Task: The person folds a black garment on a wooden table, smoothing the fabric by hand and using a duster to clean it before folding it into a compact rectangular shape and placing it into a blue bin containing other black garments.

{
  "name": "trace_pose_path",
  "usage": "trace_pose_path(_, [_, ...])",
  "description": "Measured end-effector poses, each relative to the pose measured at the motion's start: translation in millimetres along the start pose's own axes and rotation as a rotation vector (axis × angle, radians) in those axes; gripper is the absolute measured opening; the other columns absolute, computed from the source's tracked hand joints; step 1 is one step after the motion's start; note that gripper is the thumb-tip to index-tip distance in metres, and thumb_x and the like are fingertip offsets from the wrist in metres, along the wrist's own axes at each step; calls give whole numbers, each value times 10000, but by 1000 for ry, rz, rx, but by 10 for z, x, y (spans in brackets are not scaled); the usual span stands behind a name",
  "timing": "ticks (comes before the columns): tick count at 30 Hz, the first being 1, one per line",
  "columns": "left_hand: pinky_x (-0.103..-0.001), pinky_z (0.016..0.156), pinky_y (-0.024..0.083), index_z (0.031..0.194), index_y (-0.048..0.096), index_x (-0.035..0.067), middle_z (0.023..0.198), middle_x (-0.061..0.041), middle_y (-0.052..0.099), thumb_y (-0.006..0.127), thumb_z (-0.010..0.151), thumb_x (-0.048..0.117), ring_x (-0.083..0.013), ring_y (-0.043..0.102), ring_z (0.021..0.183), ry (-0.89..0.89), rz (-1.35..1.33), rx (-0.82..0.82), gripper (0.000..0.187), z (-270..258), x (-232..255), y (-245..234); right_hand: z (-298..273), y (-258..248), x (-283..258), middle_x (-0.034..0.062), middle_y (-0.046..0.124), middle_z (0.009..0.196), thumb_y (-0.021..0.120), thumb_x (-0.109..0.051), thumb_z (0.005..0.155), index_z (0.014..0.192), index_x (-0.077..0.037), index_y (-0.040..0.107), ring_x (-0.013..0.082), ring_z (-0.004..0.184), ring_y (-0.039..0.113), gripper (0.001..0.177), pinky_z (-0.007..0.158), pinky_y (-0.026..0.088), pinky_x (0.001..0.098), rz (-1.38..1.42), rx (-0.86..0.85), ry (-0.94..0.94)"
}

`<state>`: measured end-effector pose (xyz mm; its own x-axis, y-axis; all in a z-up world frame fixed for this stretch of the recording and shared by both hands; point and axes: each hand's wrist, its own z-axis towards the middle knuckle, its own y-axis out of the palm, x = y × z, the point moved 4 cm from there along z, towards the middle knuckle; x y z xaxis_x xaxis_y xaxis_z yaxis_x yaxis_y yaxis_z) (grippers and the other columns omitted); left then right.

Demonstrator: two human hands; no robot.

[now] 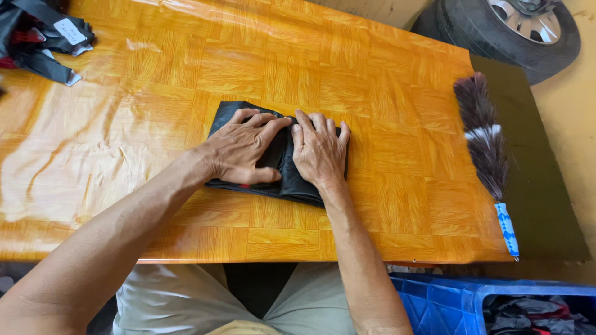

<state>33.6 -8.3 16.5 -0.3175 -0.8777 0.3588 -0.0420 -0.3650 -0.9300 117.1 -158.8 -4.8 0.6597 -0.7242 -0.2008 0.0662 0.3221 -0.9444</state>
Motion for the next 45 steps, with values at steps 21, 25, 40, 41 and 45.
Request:
trace_pose_path(21, [-493, 1152, 164, 1596, 346, 154, 1619, -59, 397, 419, 923, 788, -266, 360, 1420, 28, 221, 58, 928, 53, -30, 186, -363, -101, 87, 351, 340, 1569, 379, -456, 1074, 1498, 87, 407, 462, 1481, 340, 690, 1217, 240, 587, 23, 4, 172])
trace_pose_path(25, [-485, 1171, 143, 1575, 369, 161, 1636, -21, 376, 379, 918, 811, -246, 324, 1448, -15, 273, 14, 925, 56, 90, 68, -391, -165, 169, 320, 323, 1592, 399, -534, 1047, 1525, 52, 393, 440, 1493, 329, 756, 1210, 259, 563, 76, 12, 190])
trace_pose_path(40, [-499, 1172, 163, 1532, 406, 28, 1574, -144, 429, 246, 1046, 510, -303, 350, 1438, 30, 223, 89, 703, 197, 698, 393, -857, -723, 752, 271, 702, 1138, 810, -224, 856, 1400, 1, 594, 322, 979, 726, 627, 829, 614, 454, 1529, 333, 614])
trace_pose_path(41, [-496, 1180, 186, 1461, 475, 23, 1559, -145, 428, 320, 1022, 487, -301, 369, 1434, 45, 219, 132, 657, 195, 699, 393, -853, -735, 635, 235, 686, 1222, 741, -301, 909, 1414, -28, 593, 311, 1030, 710, 593, 831, 615, 439, 1561, 357, 581])
trace_pose_path(45, [-506, 1235, 166, 1360, 564, 36, 1374, -119, 508, 439, 983, 475, -293, 474, 1379, 44, 181, 209, 592, 232, 647, 469, -765, -597, 363, 138, 682, 1263, 633, -417, 992, 1419, -74, 601, 237, 1033, 695, 549, 800, 624, 357, 1615, 469, 525])
